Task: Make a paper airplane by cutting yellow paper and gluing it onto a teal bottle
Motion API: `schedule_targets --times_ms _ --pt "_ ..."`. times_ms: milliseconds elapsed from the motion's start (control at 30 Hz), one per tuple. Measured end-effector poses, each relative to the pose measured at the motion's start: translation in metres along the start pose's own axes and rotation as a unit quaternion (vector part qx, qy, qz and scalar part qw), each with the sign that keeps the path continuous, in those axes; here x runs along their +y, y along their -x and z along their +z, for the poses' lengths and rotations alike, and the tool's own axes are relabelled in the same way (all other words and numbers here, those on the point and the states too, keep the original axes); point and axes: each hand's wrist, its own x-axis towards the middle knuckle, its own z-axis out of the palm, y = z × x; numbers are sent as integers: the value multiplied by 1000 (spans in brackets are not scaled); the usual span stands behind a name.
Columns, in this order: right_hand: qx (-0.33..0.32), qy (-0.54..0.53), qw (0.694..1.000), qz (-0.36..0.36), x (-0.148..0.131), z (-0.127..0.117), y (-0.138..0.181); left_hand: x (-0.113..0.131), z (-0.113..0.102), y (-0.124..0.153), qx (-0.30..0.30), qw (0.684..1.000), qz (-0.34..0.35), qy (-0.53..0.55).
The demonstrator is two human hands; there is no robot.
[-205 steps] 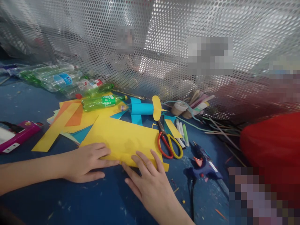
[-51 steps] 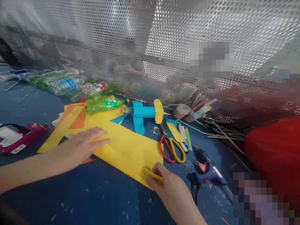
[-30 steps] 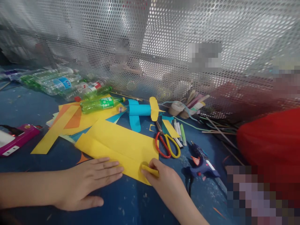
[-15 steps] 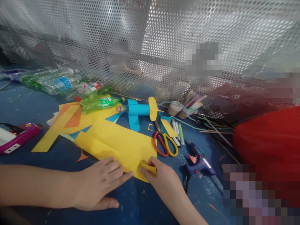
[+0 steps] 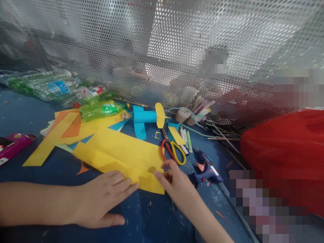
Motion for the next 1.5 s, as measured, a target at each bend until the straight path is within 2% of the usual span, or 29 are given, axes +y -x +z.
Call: schedule_targets --times_ms 100,167,333,467,733,1067,1267,1367,1500 --pt "-39 -46 998 -6 3 -7 2 1 -1 0 3 1000 -4 0" --pt "-36 -31 999 -14 1 -4 5 2 -1 0 4 1000 -7 -2" --pt "74 77 993 -58 -9 19 13 2 -2 0 4 1000 2 -11" --pt "109 141 982 -64 -13 29 14 2 -1 0 5 1000 1 -9" --pt "64 151 982 -91 -8 21 13 2 -1 0 5 1000 2 -18" --pt "-34 168 982 -80 9 -7 13 1 -5 0 3 1000 1 -9" --pt "-48 183 978 -93 24 -22 14 0 -2 2 3 1000 3 -11" --pt "-18 189 977 -95 18 -23 15 1 -2 1 8 1000 4 -8" --pt "96 153 974 -133 -4 0 15 4 -2 0 11 1000 -7 -25"
